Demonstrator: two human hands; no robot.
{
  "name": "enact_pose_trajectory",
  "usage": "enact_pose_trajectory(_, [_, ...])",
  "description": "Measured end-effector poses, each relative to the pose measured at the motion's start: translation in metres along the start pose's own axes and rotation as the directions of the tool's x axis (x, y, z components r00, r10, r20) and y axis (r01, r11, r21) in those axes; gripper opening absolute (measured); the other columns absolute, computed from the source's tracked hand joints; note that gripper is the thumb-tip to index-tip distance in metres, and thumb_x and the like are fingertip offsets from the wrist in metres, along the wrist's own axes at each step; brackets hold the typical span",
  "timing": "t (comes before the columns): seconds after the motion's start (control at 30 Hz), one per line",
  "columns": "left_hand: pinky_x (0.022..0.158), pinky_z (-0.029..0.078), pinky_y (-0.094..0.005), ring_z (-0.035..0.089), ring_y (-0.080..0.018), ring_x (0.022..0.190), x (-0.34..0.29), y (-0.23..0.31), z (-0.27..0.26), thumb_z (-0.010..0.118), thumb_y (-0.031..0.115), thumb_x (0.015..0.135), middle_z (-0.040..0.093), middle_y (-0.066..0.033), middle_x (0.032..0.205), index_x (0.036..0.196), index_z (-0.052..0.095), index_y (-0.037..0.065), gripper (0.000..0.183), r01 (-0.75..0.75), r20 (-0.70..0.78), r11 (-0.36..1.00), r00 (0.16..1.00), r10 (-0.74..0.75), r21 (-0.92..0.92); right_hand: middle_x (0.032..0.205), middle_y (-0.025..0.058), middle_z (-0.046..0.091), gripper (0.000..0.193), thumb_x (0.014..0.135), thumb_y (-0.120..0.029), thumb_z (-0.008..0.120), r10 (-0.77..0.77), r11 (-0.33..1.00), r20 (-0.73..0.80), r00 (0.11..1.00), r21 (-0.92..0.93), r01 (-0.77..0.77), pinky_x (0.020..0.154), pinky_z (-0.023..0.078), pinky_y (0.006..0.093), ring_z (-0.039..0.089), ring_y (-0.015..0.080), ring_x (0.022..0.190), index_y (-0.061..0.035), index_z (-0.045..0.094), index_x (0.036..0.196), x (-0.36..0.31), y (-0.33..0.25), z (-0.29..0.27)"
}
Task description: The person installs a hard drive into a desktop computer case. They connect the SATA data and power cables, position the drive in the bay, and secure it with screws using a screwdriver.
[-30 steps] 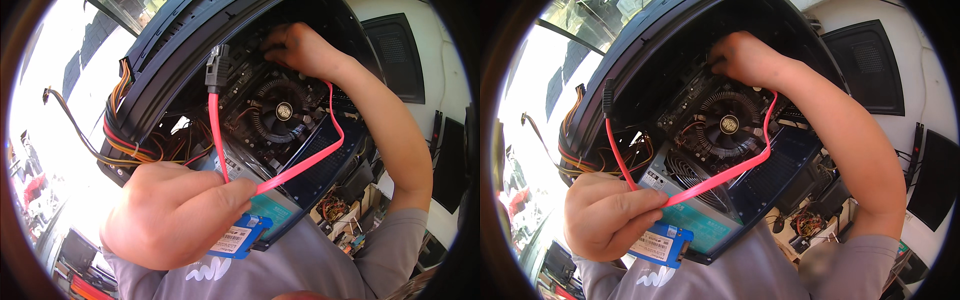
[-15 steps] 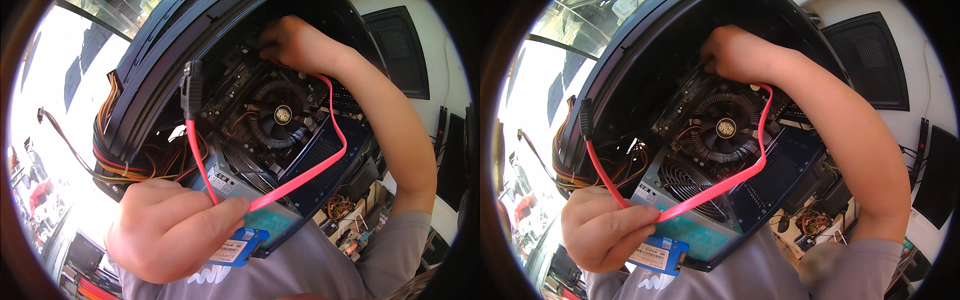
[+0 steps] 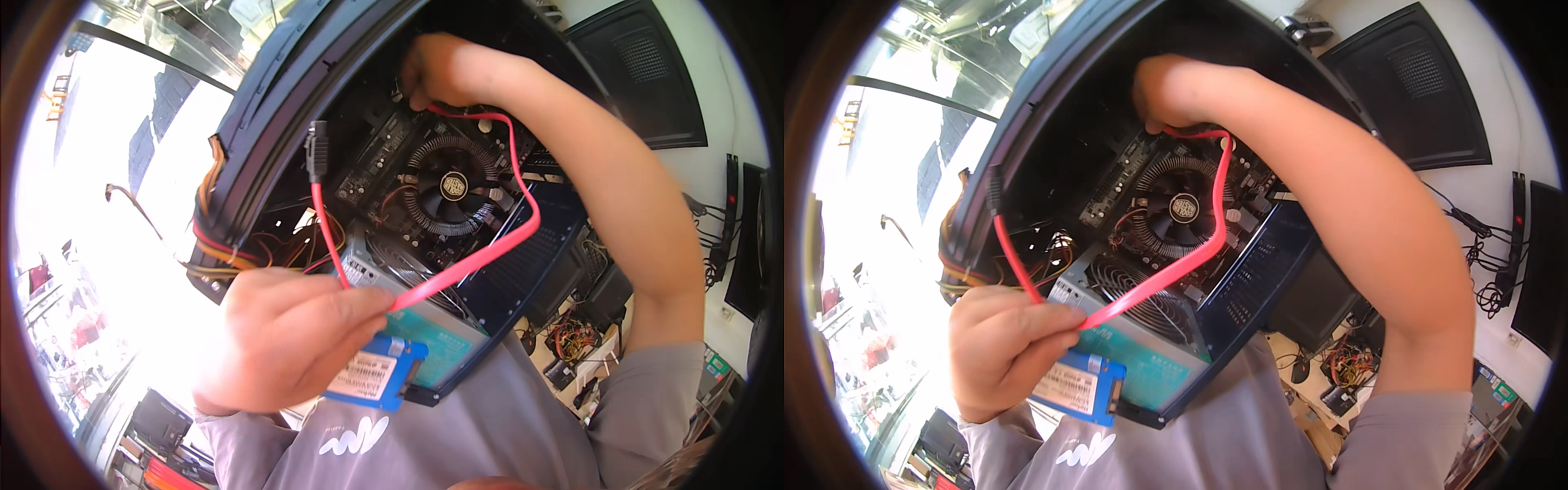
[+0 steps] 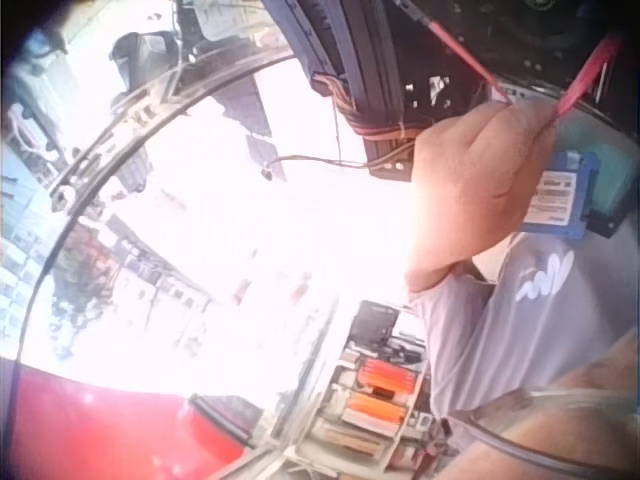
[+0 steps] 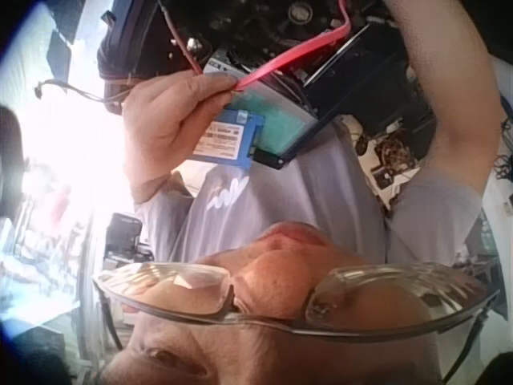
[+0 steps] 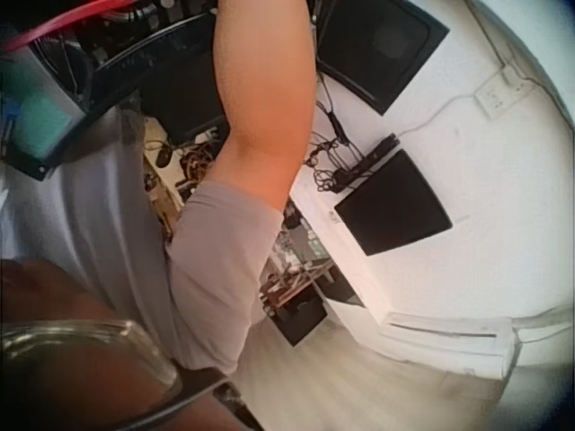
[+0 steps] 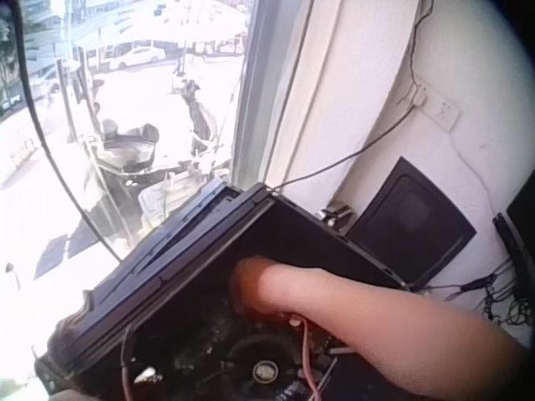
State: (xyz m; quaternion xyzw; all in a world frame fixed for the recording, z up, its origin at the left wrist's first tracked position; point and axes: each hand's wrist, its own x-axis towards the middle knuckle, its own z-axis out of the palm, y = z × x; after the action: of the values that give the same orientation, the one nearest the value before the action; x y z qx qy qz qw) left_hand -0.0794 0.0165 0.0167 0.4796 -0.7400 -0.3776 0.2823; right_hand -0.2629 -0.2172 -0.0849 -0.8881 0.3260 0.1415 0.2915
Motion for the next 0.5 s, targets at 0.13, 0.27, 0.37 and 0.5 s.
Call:
enact_pose_trajectory(0.13, [0.053, 0.05, -0.0329, 0.065, -0.0257, 0.06, 0.0, -0.001, 0.011, 0.072, -0.001, 0.078, 0.065, -0.0119, 0.07, 0.093, 0.071, 0.001, 0.015, 0.01, -0.09, 0.998, 0.996, -0.016, -0.066, 0.079, 0.0135, 0.072, 0.03, 0.089, -0.028, 0.069, 0.037, 0.997, -0.108, 0.993, 0.066, -0.03, 0.067, 0.054, 0.0323, 0.069, 0.0202, 0.074, 0.0008, 0.074, 0.096, -0.032, -0.019, -0.027])
enact_pose_trajectory(0.27, [0.056, 0.052, -0.0365, 0.064, -0.03, 0.063, 0.007, 0.005, 0.009, 0.069, 0.003, 0.084, 0.063, -0.0118, 0.074, 0.095, 0.067, 0.002, 0.012, -0.089, -0.069, 0.995, 0.993, 0.092, 0.052, 0.085, 0.0073, 0.073, 0.037, 0.098, -0.031, 0.062, -0.092, 0.651, -0.061, 0.994, 0.752, 0.106, 0.069, 0.053, 0.0237, 0.067, 0.012, 0.076, 0.0043, 0.071, 0.102, -0.093, -0.102, -0.035])
enact_pose_trajectory(0.37, [0.06, 0.053, -0.0382, 0.064, -0.0318, 0.068, 0.018, 0.012, 0.013, 0.068, 0.004, 0.084, 0.062, -0.0116, 0.073, 0.096, 0.068, 0.004, 0.012, -0.156, -0.08, 0.982, 0.983, 0.165, 0.108, 0.088, 0.0069, 0.073, 0.026, 0.095, -0.019, 0.068, -0.084, 0.441, -0.21, 0.974, 0.869, 0.225, 0.075, 0.053, 0.0234, 0.067, 0.0103, 0.085, 0.0052, 0.07, 0.103, -0.114, -0.133, -0.027])
enact_pose_trajectory(0.5, [0.068, 0.052, -0.028, 0.066, -0.0167, 0.072, 0.025, 0.026, 0.0, 0.065, 0.013, 0.093, 0.069, -0.0106, 0.083, 0.104, 0.068, 0.001, 0.016, 0.07, -0.31, 0.979, 0.942, -0.128, -0.191, 0.08, 0.0044, 0.067, 0.03, 0.102, -0.018, 0.056, 0.059, 0.477, -0.528, 0.847, 0.761, 0.441, 0.062, 0.048, 0.0214, 0.06, 0.0092, 0.065, 0.0056, 0.064, 0.118, -0.151, -0.116, -0.046])
